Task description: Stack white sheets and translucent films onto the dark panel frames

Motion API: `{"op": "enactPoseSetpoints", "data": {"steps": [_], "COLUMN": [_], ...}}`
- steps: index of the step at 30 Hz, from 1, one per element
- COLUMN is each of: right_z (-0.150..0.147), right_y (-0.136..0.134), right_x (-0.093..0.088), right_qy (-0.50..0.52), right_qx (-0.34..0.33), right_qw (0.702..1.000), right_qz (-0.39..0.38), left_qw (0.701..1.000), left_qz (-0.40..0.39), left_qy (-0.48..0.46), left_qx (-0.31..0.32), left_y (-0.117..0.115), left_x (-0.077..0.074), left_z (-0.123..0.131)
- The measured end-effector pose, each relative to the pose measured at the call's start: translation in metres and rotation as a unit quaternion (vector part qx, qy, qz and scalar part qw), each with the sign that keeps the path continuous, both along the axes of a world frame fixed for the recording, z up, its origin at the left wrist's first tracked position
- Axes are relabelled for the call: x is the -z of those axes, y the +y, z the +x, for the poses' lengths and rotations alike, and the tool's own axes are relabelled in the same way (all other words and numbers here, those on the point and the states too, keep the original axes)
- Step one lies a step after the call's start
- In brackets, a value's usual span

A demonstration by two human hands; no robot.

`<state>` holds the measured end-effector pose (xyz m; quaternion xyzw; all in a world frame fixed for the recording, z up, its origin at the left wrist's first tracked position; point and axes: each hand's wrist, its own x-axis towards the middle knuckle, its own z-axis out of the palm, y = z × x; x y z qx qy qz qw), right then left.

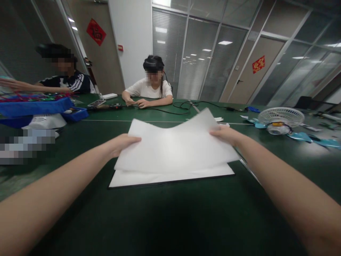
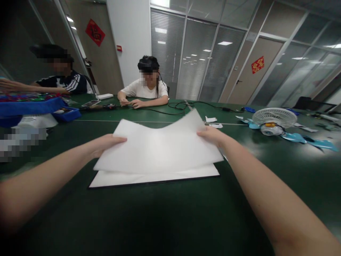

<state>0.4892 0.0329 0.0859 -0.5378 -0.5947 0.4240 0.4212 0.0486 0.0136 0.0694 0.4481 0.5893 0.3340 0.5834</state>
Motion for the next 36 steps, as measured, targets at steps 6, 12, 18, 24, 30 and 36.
{"op": "enactPoseSetpoints", "data": {"steps": [6,12,18,24,30,36], "right_z": [0.002,0.007,0.009,0.008,0.008,0.007], "right_y": [-0.003,-0.003,-0.002,-0.004,-0.004,-0.003], "right_x": [0.050,0.063,0.069,0.068,0.068,0.068], "right_qy": [0.007,0.035,0.000,-0.011,-0.035,-0.033], "right_qx": [0.029,0.016,0.032,0.037,0.046,0.043], "right_qw": [0.982,0.978,0.980,0.980,0.979,0.978], "right_qz": [-0.186,-0.205,-0.197,-0.197,-0.196,-0.199], "left_qw": [0.972,0.802,0.795,0.797,0.791,0.790], "left_qz": [0.116,0.234,0.220,0.231,0.236,0.228], "left_qy": [0.201,0.550,0.562,0.557,0.562,0.567], "left_qx": [-0.032,0.027,0.050,0.044,0.050,0.053], "left_y": [-0.009,-0.008,-0.001,0.003,0.003,0.003], "left_x": [0.040,0.055,0.060,0.067,0.069,0.068], "left_z": [-0.031,-0.049,-0.049,-0.055,-0.057,-0.056]}}
